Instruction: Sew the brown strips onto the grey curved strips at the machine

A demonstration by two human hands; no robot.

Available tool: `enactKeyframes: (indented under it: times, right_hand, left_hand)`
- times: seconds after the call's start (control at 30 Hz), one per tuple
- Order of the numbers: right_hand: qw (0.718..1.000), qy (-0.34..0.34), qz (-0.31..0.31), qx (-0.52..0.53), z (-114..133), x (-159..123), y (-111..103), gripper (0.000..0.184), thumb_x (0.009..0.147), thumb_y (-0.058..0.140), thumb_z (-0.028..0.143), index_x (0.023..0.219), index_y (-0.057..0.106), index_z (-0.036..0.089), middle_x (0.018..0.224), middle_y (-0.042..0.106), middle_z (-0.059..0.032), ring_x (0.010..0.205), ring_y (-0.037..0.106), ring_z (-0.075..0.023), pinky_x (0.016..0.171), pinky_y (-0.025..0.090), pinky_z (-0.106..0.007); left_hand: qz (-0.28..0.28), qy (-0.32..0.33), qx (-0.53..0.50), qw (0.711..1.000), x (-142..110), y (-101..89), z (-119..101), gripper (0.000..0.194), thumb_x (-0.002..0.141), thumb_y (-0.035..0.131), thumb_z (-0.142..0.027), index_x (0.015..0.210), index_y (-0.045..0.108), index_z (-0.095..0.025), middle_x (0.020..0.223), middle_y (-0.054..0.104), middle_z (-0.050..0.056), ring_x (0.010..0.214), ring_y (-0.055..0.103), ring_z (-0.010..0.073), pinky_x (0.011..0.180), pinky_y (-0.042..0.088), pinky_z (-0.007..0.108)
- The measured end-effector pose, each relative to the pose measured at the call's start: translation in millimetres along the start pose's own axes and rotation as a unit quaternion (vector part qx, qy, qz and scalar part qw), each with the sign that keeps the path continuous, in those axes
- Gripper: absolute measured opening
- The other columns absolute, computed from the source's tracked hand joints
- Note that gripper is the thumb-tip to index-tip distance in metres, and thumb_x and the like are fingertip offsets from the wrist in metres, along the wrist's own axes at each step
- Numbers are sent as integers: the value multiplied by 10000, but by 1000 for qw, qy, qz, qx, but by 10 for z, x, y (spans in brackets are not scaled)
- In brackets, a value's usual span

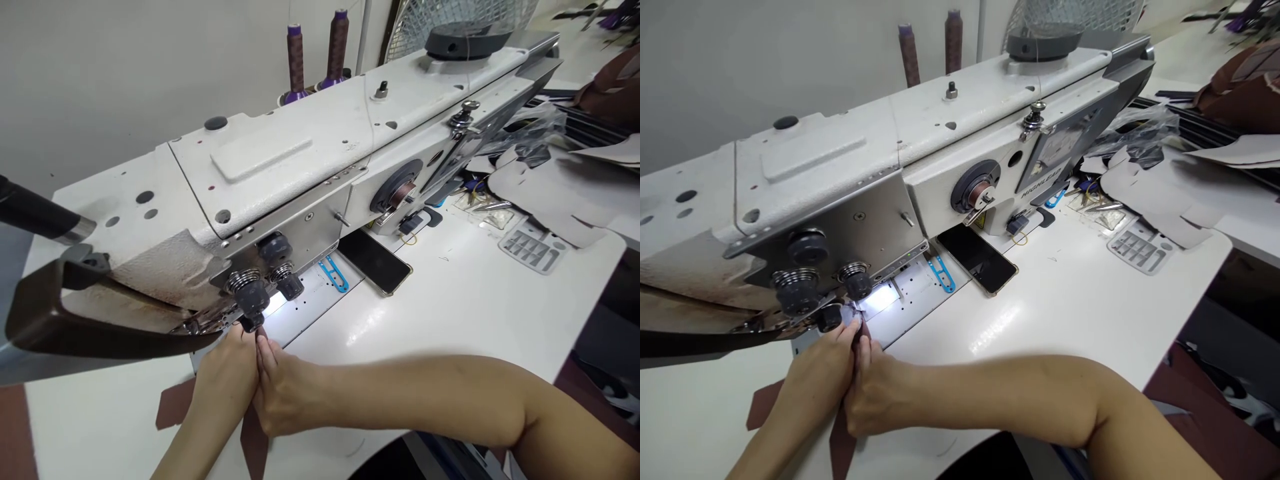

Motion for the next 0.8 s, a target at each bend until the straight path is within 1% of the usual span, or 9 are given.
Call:
enactKeyframes:
  times: [0.07,0.13,0.23,0.33,0.4,0.47,0.57,0.7,0.8]
  right_hand:
    - [999,-7,26,23,61,29,19,447,910,493,395,746,725,50,744,713,-245,757,685,-443,667,470,-617]
    - [998,-7,40,38,101,47,41,574,936,443,522,721,721,68,731,711,-239,778,684,-454,662,470,-630]
    - [999,6,39,38,93,56,74,618,926,448,575,729,716,54,774,707,-273,812,682,-473,671,469,-635]
    - [998,13,29,45,61,62,90,515,904,518,495,706,697,54,780,705,-284,795,684,-479,674,470,-648]
    - [999,9,16,36,66,68,70,330,849,589,333,701,685,55,762,708,-271,774,685,-471,660,475,-647]
    - [1000,0,11,10,96,72,33,206,802,580,197,765,691,27,797,711,-277,790,687,-460,653,482,-642]
    - [1000,-8,20,-17,147,75,-13,230,807,511,122,849,694,-11,865,707,-297,840,691,-440,660,491,-625]
    - [1000,4,11,-16,148,87,-21,240,800,485,115,791,702,14,831,710,-288,836,696,-432,661,498,-618]
    - [1000,-1,12,-17,122,94,19,248,797,501,132,804,703,-12,832,702,-307,816,696,-435,653,502,-627]
  left_hand:
    - [-8,-2,-5,1000,12,6,14,329,984,326,-141,1077,641,-149,1274,565,129,973,648,198,800,496,315]
    - [-4,-9,-13,1000,13,7,23,321,990,332,-171,1060,644,-150,1264,570,128,966,650,204,793,497,320]
    - [7,-8,-25,1000,13,-13,15,323,982,330,-144,1085,636,-149,1235,582,125,972,647,199,808,489,310]
    - [11,-3,-35,999,25,-53,-4,338,968,324,-106,1112,628,-143,1169,609,123,1002,636,197,852,470,296]
    - [19,-4,-35,999,37,-72,-11,341,967,318,-111,1115,624,-133,1120,621,128,980,640,209,839,469,301]
    - [27,-10,-35,999,49,-77,-13,332,966,324,-125,1122,618,-126,1080,628,127,943,648,222,810,469,310]
    - [30,-19,-31,999,60,-62,-10,320,963,336,-136,1112,619,-127,1055,632,122,931,652,233,799,462,317]
    - [34,-16,-23,999,66,-34,-9,332,979,317,-178,1060,637,-138,1027,640,121,920,658,241,785,455,324]
    - [39,-13,-28,999,71,-40,-6,357,989,292,-194,1033,644,-152,1016,655,108,931,657,242,790,452,328]
Point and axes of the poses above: each hand's wrist, its own x-axis towards the middle knuckle, its own y-axis out of the palm, z = x × y, the point moved 4 cm from there along x, towards the middle knuckle
